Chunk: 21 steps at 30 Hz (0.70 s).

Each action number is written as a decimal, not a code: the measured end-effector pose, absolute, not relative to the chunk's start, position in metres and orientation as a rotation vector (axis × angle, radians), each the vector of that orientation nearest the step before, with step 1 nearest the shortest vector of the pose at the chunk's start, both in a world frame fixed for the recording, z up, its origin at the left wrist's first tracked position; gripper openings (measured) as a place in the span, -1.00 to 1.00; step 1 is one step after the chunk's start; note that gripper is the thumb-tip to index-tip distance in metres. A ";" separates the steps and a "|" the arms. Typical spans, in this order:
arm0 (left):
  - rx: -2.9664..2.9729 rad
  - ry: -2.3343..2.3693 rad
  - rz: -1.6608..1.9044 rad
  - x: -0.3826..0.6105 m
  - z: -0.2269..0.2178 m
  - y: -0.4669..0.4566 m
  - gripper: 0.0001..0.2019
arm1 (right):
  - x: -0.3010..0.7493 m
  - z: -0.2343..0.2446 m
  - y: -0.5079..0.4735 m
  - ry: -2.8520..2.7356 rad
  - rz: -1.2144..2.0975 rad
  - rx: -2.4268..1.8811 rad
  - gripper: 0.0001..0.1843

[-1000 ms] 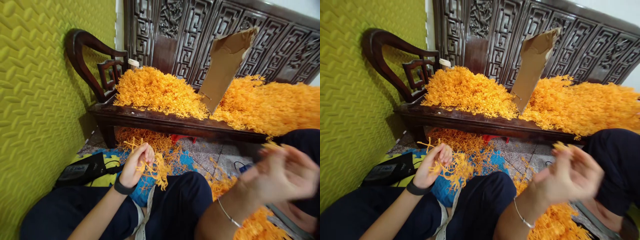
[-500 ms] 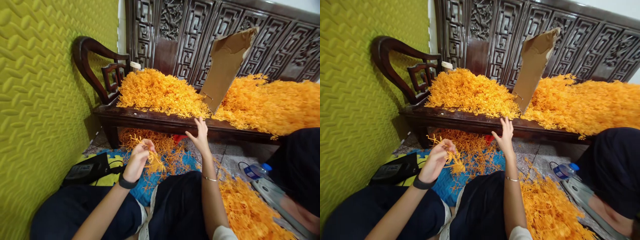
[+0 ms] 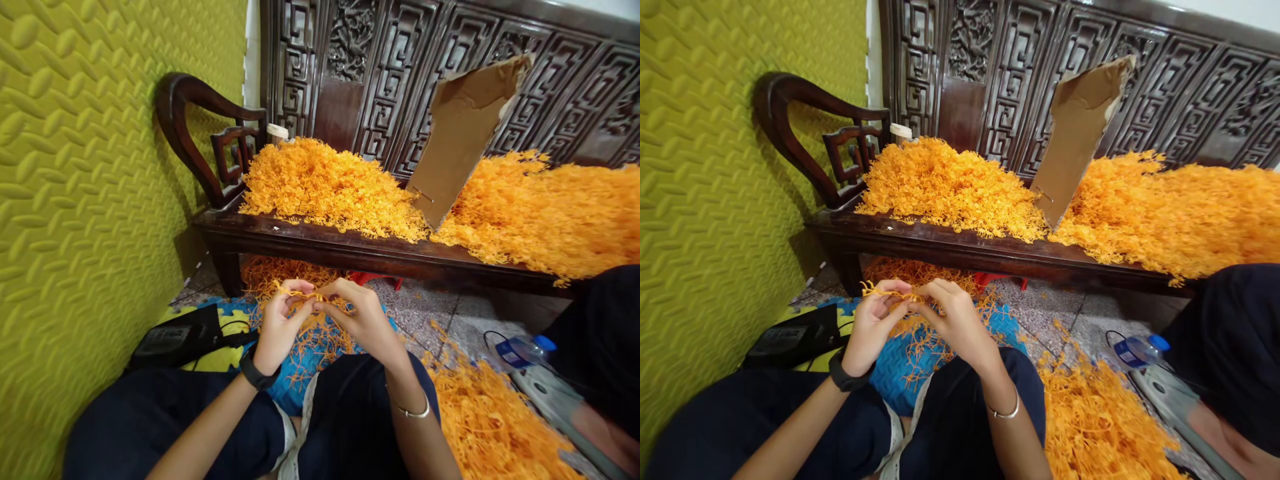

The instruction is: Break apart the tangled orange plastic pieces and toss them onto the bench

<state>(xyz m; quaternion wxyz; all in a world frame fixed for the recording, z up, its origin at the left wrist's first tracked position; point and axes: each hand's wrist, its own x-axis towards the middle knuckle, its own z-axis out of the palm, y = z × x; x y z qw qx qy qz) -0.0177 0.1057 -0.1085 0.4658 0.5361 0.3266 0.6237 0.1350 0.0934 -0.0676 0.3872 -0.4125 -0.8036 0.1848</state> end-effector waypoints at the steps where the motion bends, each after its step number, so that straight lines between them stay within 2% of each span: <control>1: 1.308 0.795 1.514 -0.017 -0.108 0.105 -0.88 | 0.135 -0.068 0.094 -2.010 0.471 -1.032 -0.88; 10: 1.106 0.689 1.299 -0.015 -0.098 0.092 -0.85 | 0.118 -0.071 0.088 -1.410 0.557 -0.985 -0.88; 17: 1.094 0.669 1.249 -0.012 -0.096 0.083 -0.83 | 0.119 -0.073 0.086 -1.088 0.950 -0.854 -0.96; 21: 1.086 0.625 1.196 -0.009 -0.097 0.078 -0.82 | 0.123 -0.070 0.082 -1.007 0.919 -0.857 -0.96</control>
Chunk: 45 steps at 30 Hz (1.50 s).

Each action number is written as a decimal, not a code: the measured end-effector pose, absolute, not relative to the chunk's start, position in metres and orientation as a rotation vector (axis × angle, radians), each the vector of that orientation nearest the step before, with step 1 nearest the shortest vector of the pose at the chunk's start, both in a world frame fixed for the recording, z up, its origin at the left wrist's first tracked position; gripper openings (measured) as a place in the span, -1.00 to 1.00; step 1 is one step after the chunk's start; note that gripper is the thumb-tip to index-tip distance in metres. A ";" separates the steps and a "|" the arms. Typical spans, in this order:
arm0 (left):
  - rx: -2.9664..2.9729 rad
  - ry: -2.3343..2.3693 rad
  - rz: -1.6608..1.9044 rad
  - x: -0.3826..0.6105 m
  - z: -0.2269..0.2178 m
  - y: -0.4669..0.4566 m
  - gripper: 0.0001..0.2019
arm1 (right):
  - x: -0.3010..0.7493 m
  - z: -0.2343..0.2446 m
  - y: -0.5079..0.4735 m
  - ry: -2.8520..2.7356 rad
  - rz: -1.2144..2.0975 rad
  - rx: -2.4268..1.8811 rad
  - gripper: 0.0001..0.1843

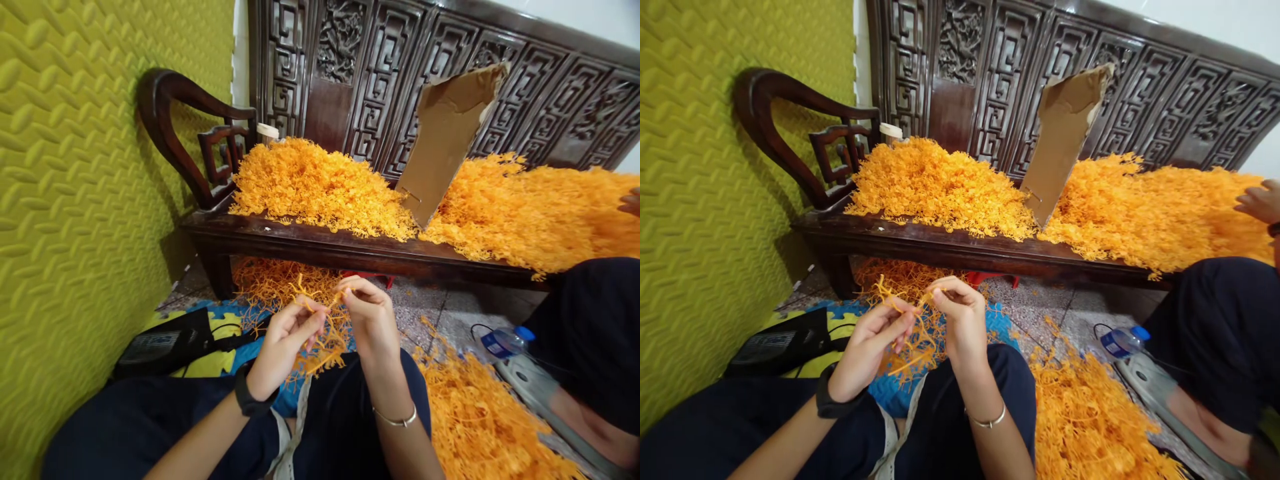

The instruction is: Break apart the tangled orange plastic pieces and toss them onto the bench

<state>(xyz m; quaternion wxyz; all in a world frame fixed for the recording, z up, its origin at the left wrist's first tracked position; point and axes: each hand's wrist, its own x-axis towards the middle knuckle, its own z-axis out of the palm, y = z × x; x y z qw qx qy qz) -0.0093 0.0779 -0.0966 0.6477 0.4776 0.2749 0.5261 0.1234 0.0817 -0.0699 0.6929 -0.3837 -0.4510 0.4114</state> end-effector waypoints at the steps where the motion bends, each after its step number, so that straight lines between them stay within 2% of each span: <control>1: 1.091 0.618 1.180 -0.009 -0.096 0.076 -0.81 | 0.124 -0.069 0.080 -1.009 0.883 -0.846 -0.95; 7: 1.138 0.580 1.134 -0.012 -0.087 0.065 -0.83 | 0.122 -0.061 0.063 -1.072 0.694 -0.805 -0.87; 11: 1.219 0.548 1.046 -0.018 -0.081 0.049 -0.87 | 0.118 -0.055 0.040 -1.084 0.437 -0.807 -0.81; 17: 1.319 0.447 0.974 -0.023 -0.074 0.022 -0.87 | 0.117 -0.048 0.010 -1.112 0.137 -0.708 -0.85; 23: 1.263 0.422 0.987 -0.021 -0.074 0.024 -0.86 | 0.119 -0.047 0.013 -1.111 0.210 -0.742 -0.84; 42: 1.184 0.466 0.990 -0.017 -0.082 0.029 -0.89 | 0.122 -0.047 0.025 -1.105 0.121 -0.643 -0.81; 45: 1.242 0.527 1.062 -0.022 -0.081 0.031 -0.87 | 0.123 -0.046 0.025 -1.191 0.227 -0.697 -0.83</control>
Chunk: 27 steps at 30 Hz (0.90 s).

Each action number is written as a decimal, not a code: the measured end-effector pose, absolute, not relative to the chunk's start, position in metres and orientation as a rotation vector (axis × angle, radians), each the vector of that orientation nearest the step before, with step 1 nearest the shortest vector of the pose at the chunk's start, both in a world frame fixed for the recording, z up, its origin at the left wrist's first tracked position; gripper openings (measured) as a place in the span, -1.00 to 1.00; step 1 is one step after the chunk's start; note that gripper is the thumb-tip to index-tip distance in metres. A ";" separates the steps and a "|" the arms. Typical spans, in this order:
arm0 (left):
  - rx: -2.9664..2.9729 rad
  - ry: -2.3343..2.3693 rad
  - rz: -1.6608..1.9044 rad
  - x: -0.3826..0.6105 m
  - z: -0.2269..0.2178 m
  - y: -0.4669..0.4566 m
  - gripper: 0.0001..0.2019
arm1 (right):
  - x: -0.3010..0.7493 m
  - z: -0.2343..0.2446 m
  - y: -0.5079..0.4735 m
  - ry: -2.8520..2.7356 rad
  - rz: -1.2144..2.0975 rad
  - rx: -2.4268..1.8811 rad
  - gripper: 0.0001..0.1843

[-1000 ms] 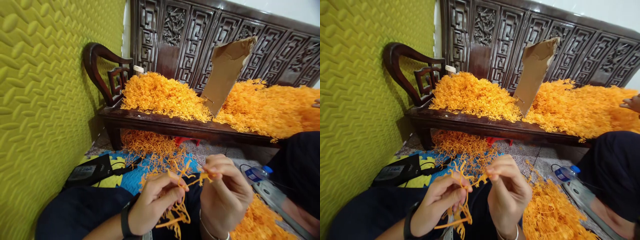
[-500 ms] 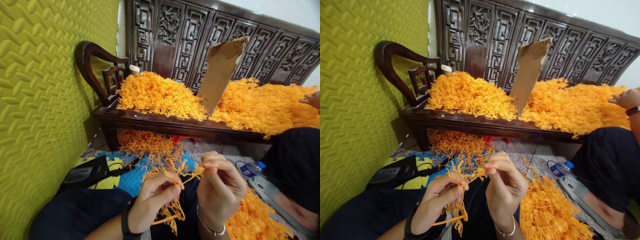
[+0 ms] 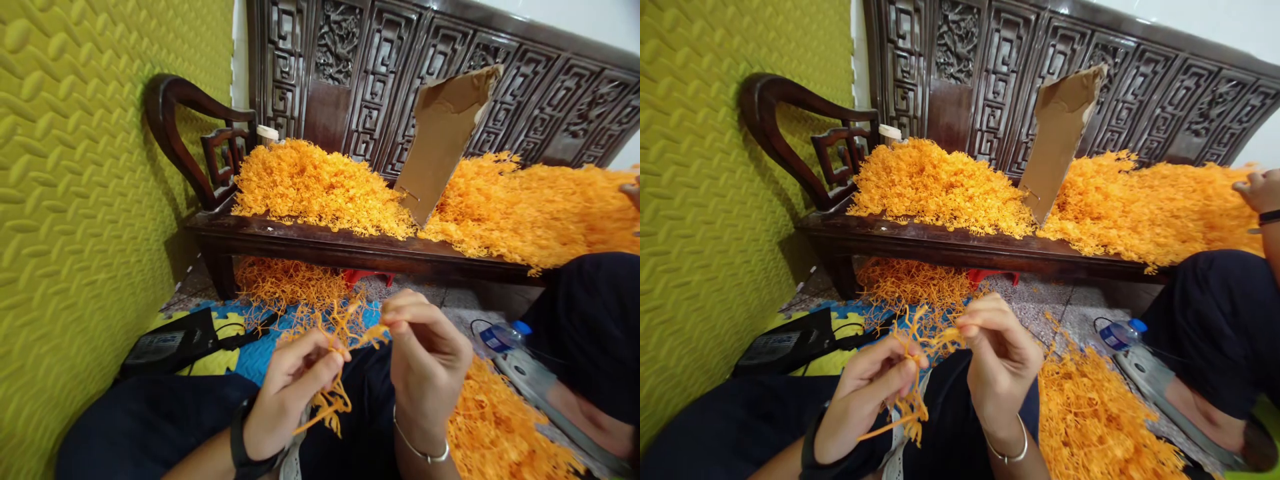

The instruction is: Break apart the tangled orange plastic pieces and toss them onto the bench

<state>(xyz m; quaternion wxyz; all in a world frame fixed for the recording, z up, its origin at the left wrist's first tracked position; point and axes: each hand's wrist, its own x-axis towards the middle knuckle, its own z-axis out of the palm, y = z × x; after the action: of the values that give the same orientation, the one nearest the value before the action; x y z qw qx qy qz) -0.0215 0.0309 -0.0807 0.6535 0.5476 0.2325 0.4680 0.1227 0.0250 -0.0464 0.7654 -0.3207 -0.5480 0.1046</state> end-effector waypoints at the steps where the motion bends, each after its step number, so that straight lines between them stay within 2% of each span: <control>1: 1.273 0.573 1.117 -0.023 -0.080 0.032 -0.86 | 0.124 -0.046 0.025 -1.254 0.313 -0.737 -0.84; 5: 1.430 0.808 1.388 -0.029 -0.076 0.039 -0.83 | 0.131 -0.043 0.025 -1.531 0.617 -0.862 -0.89; 9: 1.560 0.912 1.482 -0.030 -0.077 0.045 -0.85 | 0.137 -0.043 0.027 -1.680 0.683 -0.900 -0.54; 11: 1.609 0.919 1.488 -0.030 -0.078 0.046 -0.86 | 0.137 -0.043 0.029 -1.752 0.657 -0.960 -0.59; 13: 1.637 0.910 1.488 -0.029 -0.079 0.047 -0.86 | 0.137 -0.044 0.033 -1.850 0.563 -1.024 -0.89; 14: 1.644 0.898 1.482 -0.029 -0.079 0.046 -0.86 | 0.136 -0.044 0.034 -1.890 0.496 -1.041 -0.89; 16: 1.651 0.861 1.460 -0.027 -0.080 0.046 -0.84 | 0.133 -0.046 0.038 -1.924 0.374 -1.030 -0.70; 17: 1.654 0.841 1.438 -0.026 -0.080 0.046 -0.82 | 0.132 -0.047 0.040 -1.914 0.326 -1.010 -0.67; 24: 1.528 0.768 1.277 -0.019 -0.088 0.045 -0.72 | 0.121 -0.064 0.049 -1.687 -0.182 -0.950 -0.84; 27: 1.437 0.761 1.274 -0.015 -0.088 0.049 -0.71 | 0.115 -0.071 0.052 -1.595 -0.258 -0.966 -0.84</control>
<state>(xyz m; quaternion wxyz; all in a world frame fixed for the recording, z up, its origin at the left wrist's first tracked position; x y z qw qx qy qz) -0.0155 0.0486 -0.0876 0.5123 0.5973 0.3165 0.5298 0.1152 0.0522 -0.0715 0.5887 -0.4150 -0.6848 -0.1107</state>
